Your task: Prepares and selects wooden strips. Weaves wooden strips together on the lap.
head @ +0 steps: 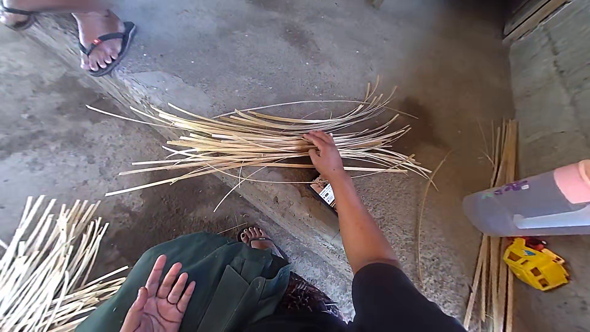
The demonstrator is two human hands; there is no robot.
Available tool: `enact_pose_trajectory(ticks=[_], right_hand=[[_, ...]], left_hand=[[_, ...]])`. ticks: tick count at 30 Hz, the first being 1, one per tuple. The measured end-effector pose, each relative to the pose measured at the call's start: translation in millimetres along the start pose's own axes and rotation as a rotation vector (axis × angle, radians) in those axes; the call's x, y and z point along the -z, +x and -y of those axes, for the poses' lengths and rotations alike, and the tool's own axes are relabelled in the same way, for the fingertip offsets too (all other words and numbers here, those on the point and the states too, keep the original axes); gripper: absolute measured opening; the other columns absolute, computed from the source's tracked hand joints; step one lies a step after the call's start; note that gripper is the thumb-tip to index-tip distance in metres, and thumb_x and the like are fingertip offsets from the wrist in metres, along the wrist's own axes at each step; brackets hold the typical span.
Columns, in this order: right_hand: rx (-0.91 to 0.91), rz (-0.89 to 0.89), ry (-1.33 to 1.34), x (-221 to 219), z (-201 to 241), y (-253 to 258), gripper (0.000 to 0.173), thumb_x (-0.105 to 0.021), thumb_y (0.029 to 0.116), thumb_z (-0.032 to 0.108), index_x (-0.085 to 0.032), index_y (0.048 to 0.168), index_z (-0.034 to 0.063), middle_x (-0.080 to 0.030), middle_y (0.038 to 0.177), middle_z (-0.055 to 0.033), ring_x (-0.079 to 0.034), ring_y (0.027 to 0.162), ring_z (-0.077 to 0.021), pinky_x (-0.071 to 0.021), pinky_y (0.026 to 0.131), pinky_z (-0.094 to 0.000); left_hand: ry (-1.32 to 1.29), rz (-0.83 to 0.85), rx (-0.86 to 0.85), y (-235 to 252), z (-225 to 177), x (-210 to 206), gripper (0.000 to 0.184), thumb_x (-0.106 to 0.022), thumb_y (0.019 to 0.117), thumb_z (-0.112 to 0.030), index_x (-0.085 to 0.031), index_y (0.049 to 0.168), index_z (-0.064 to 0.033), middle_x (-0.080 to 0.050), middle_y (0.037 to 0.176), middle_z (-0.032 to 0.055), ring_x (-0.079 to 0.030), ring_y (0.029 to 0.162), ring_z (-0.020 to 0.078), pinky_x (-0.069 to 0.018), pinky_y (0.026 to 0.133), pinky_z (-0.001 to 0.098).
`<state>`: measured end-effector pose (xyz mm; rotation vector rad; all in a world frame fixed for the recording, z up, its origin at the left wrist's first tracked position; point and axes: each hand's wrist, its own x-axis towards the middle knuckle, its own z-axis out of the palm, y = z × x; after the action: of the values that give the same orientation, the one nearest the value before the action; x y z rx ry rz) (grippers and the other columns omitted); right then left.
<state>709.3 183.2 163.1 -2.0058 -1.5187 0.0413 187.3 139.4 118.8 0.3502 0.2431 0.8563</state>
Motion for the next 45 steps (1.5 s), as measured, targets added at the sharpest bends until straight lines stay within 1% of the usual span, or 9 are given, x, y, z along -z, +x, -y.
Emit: enact_pose_trajectory(ticks=[4, 7, 11, 15, 20, 24, 36, 41, 45], right_hand=[[-0.082, -0.181, -0.068, 17.1, -13.8, -4.1, 0.033, -0.056, 0.0952, 0.003, -0.074, 0.122, 0.0093, -0.068, 0.131, -0.0131, -0.059, 0.13, -0.0303, -0.0344, 0.119, -0.0558], [-0.338, -0.283, -0.044, 46.1, -39.6, -7.9, 0.035, -0.05, 0.0983, 0.002, -0.072, 0.125, 0.008, -0.067, 0.131, -0.016, -0.06, 0.127, -0.0313, -0.0455, 0.111, -0.0494], [-0.566, -0.317, -0.144, 87.1, -89.5, -6.5, 0.036, -0.048, 0.1011, 0.005, -0.071, 0.128, 0.0111, -0.066, 0.134, -0.0168, -0.06, 0.129, -0.0322, -0.0453, 0.11, -0.0504], [-0.474, -0.149, -0.223, 107.6, -125.0, -6.3, 0.025, -0.059, 0.1009, 0.014, -0.075, 0.12, 0.0114, -0.067, 0.131, -0.0162, -0.058, 0.13, -0.0354, -0.0422, 0.112, -0.0547], [-0.452, -0.035, -0.303, 106.5, -127.5, -10.6, 0.022, -0.071, 0.0956, 0.017, -0.076, 0.116, 0.0128, -0.068, 0.129, -0.0165, -0.058, 0.128, -0.0373, -0.04, 0.113, -0.0567], [-0.391, -0.016, -0.352, 101.6, -126.3, -12.8, 0.019, -0.066, 0.098, 0.014, -0.077, 0.113, 0.0134, -0.069, 0.127, -0.0136, -0.058, 0.129, -0.0349, -0.0381, 0.115, -0.0539], [-0.285, -0.21, -0.236, 133.6, -94.2, -5.1, 0.024, -0.058, 0.0995, 0.016, -0.072, 0.113, 0.0022, -0.064, 0.129, -0.0245, -0.051, 0.132, -0.045, -0.0376, 0.112, -0.0614], [-0.321, -0.04, -0.374, 132.5, -108.6, -7.5, 0.024, -0.067, 0.0974, 0.019, -0.074, 0.107, -0.0024, -0.064, 0.128, -0.0292, -0.051, 0.131, -0.0502, -0.0309, 0.113, -0.0697], [-0.381, -0.014, -0.414, 124.7, -103.4, -9.4, 0.02, -0.07, 0.0941, 0.018, -0.075, 0.103, 0.0, -0.065, 0.126, -0.0287, -0.053, 0.128, -0.0511, -0.0321, 0.109, -0.0724]], left_hand=[[-0.022, 0.012, 0.005, -0.6, -0.2, 0.6, 0.05, -0.036, 0.1101, -0.036, -0.046, 0.156, -0.0183, -0.058, 0.149, 0.0076, -0.058, 0.134, 0.0221, -0.0458, 0.113, 0.0428], [-0.013, -0.008, 0.005, -1.3, 0.3, 0.4, 0.049, -0.038, 0.1095, -0.036, -0.048, 0.155, -0.019, -0.059, 0.147, 0.0068, -0.06, 0.132, 0.0211, -0.0477, 0.111, 0.0421], [-0.014, -0.014, 0.001, 0.0, -0.1, -1.5, 0.049, -0.039, 0.1093, -0.035, -0.049, 0.154, -0.0183, -0.06, 0.146, 0.007, -0.06, 0.131, 0.0222, -0.0483, 0.111, 0.0429], [-0.026, -0.013, 0.011, 2.8, -1.1, -2.3, 0.049, -0.037, 0.1097, -0.036, -0.049, 0.154, -0.0183, -0.059, 0.147, 0.007, -0.06, 0.132, 0.0223, -0.0476, 0.111, 0.0438], [-0.007, -0.026, 0.0, 1.0, -0.7, -2.6, 0.049, -0.037, 0.1097, -0.037, -0.048, 0.154, -0.0197, -0.059, 0.147, 0.0061, -0.06, 0.132, 0.0217, -0.0478, 0.111, 0.043], [-0.01, -0.001, 0.009, 0.4, -2.1, -1.5, 0.05, -0.036, 0.11, -0.037, -0.047, 0.155, -0.0185, -0.058, 0.148, 0.0067, -0.059, 0.133, 0.0224, -0.0467, 0.112, 0.0433], [0.005, -0.077, -0.061, 0.5, 4.1, -3.3, 0.049, -0.041, 0.1084, -0.037, -0.052, 0.152, -0.0163, -0.063, 0.141, 0.0111, -0.065, 0.124, 0.0259, -0.0538, 0.104, 0.0451], [0.031, -0.093, -0.067, -0.3, 4.3, -4.9, 0.049, -0.041, 0.1085, -0.037, -0.051, 0.152, -0.0172, -0.062, 0.142, 0.0126, -0.065, 0.123, 0.0277, -0.0535, 0.104, 0.0454], [0.012, -0.091, -0.062, 0.4, 4.9, -3.9, 0.048, -0.042, 0.1086, -0.035, -0.051, 0.152, -0.0168, -0.061, 0.142, 0.0139, -0.065, 0.124, 0.0291, -0.0533, 0.104, 0.046]])
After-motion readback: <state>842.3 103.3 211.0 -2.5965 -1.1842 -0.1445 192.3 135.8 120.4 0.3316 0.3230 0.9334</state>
